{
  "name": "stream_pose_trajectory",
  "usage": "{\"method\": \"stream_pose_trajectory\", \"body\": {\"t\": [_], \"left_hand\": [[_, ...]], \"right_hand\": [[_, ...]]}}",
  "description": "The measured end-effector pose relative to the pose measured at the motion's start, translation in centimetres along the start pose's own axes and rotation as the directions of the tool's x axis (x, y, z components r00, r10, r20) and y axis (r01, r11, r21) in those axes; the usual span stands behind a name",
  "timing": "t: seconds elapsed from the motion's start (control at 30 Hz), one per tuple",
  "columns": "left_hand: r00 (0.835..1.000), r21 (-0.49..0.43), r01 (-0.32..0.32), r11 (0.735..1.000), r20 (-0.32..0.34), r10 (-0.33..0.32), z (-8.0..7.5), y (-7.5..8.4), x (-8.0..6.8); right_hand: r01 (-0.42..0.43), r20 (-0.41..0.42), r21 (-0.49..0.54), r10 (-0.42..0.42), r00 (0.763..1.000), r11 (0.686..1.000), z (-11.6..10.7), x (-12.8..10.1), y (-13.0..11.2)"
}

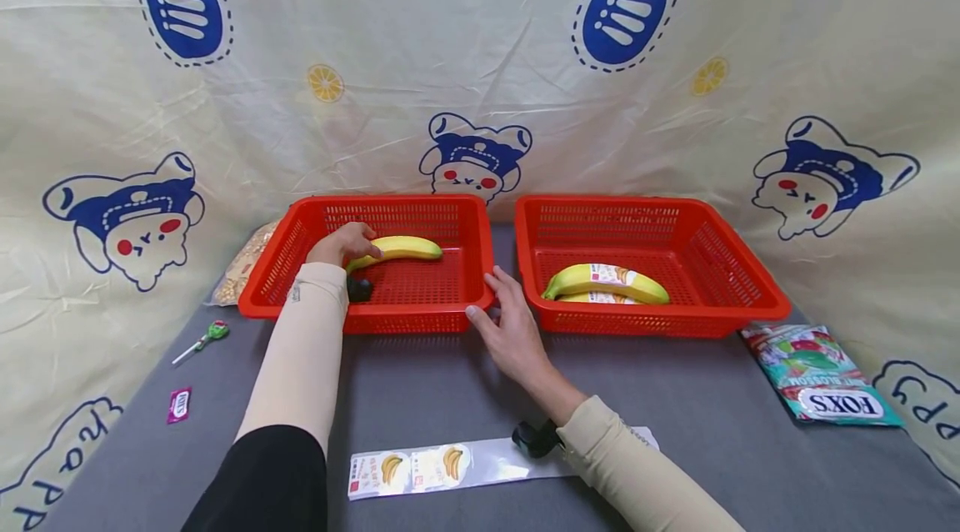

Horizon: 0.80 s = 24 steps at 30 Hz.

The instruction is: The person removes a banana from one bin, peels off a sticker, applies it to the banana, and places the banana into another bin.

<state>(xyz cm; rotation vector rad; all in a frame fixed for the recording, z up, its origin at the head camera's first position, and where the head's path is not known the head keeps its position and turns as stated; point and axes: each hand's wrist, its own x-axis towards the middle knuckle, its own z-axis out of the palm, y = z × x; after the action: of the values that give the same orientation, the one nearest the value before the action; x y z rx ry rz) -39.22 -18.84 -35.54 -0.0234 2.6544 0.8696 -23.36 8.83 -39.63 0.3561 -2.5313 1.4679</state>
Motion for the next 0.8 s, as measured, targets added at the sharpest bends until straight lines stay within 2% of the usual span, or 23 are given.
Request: {"method": "stream_pose_trajectory", "body": {"t": [0.13, 0.4, 0.57, 0.7, 0.8], "left_hand": [[0.997, -0.003, 0.017, 1.0, 0.069, -0.017, 0.01, -0.25, 0.01], [0.982, 0.036, 0.006, 0.999, 0.188, -0.013, 0.4, 0.29, -0.6], [0.974, 0.057, 0.038, 0.998, 0.221, -0.05, 0.38, 0.38, -0.63], [0.97, 0.112, 0.009, 0.994, 0.24, -0.036, 0.18, 0.22, -0.26], [0.973, 0.073, 0.017, 0.997, 0.229, -0.033, 0.24, 0.33, -0.31]], "right_hand": [[-0.007, 0.001, -0.001, 0.007, 1.0, 1.0, 0.05, 0.02, -0.04], [-0.005, -0.007, 0.011, 0.006, 1.0, 1.0, -0.01, 0.09, -0.04], [-0.017, 0.008, 0.003, 0.017, 1.0, 1.0, 0.03, 0.2, 0.01], [-0.01, 0.001, 0.007, 0.01, 1.0, 1.0, 0.03, 0.27, 0.1], [-0.005, -0.003, 0.006, 0.005, 1.0, 1.0, -0.01, 0.28, 0.09]]}}
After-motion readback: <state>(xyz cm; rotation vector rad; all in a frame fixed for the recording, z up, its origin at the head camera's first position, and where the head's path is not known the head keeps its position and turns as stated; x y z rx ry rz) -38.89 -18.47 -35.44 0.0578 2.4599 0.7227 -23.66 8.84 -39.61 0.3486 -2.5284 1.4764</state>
